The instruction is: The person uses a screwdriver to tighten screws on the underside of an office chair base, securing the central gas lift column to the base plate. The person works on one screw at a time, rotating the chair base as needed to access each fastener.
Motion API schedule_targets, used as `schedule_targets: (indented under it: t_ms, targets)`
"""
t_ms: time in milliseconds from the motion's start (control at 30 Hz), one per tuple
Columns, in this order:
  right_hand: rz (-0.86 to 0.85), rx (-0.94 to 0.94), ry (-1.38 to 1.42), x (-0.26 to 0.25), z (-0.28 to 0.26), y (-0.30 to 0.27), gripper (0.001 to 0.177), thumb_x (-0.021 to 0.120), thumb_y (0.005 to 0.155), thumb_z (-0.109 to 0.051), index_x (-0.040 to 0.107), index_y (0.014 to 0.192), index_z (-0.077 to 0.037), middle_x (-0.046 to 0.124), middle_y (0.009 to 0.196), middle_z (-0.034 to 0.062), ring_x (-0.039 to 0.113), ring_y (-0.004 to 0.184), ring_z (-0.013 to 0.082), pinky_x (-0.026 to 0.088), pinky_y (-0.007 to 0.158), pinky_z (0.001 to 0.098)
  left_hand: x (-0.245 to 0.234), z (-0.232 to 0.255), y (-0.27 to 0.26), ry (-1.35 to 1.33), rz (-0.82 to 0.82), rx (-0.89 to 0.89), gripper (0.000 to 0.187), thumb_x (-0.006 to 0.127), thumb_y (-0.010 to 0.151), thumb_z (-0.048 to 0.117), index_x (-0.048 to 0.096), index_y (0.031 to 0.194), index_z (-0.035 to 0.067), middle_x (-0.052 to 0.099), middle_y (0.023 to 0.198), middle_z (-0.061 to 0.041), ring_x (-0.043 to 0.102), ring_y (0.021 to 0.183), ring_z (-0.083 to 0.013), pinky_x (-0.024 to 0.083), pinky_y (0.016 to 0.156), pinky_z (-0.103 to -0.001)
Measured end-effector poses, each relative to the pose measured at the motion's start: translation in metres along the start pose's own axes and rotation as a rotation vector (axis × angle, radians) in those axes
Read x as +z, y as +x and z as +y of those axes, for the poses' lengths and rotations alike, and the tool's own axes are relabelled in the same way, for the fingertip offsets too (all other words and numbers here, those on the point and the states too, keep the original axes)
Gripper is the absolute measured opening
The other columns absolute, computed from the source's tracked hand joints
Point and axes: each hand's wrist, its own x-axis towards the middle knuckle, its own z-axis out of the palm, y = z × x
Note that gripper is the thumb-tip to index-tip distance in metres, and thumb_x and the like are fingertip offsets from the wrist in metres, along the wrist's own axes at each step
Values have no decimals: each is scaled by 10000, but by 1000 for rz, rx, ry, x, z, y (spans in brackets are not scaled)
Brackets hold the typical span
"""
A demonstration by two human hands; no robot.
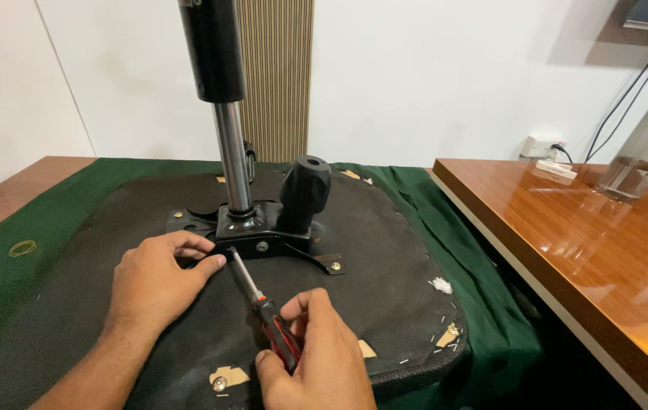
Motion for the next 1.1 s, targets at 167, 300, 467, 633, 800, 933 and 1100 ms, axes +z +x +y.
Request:
schedule_targets:
  t_ms: [167,300,467,633,800,933,1100]
  targets:
    - [-33,27,-23,4,-5,4,453,781,669,-133,566,1067,-109,653,766,72,704,692,138,567,693,289,-1,3,-2,-22,7,18,345,839,756,398,798,1044,213,810,1010,-3,770,924,-199,582,867,-367]
    - [-20,66,-31,15,-7,3,457,798,688,-176,557,1072,-115,640,768,73,684,672,155,555,677,311,-4,8,-10,-80,80,55,315,844,755,375,812,1011,195,799,972,-37,759,895,-204,581,832,-358]
    - [16,-114,30,35,14,7,581,832,620,-162,531,1114,-98,647,818,78,693,703,133,582,669,294,-6,16,-15,-136,12,-5,259,816,796,367,830,935,148,814,794,-46,772,720,-149,595,740,-309]
    - [-87,-218,213,60,43,9,886,957,526,-394,517,1200,-25,678,925,54,748,778,102,643,719,251,-2,16,-11,-465,-158,5,231,825,840,234,789,941,30,802,715,-71,745,615,-135,596,610,-283]
    - [-139,-160,390,76,50,6,1025,965,506,-442,506,1308,3,684,975,80,759,809,131,665,743,283,7,4,-3,-725,-253,-19,204,750,844,98,772,986,-47,802,790,-122,760,688,-168,616,631,-290]
    - [-274,133,707,76,46,2,861,884,668,-233,445,1375,-12,702,997,109,776,900,136,670,816,297,9,-4,1,-883,-344,-48,256,686,871,56,725,1079,-88,792,893,-184,775,761,-212,638,677,-320]
    - [-378,188,1030,75,46,6,710,724,757,-40,455,1403,78,713,1012,174,793,937,217,636,821,316,5,-4,0,-937,-438,-91,315,638,885,42,703,1165,-88,797,997,-205,782,830,-221,640,735,-315]
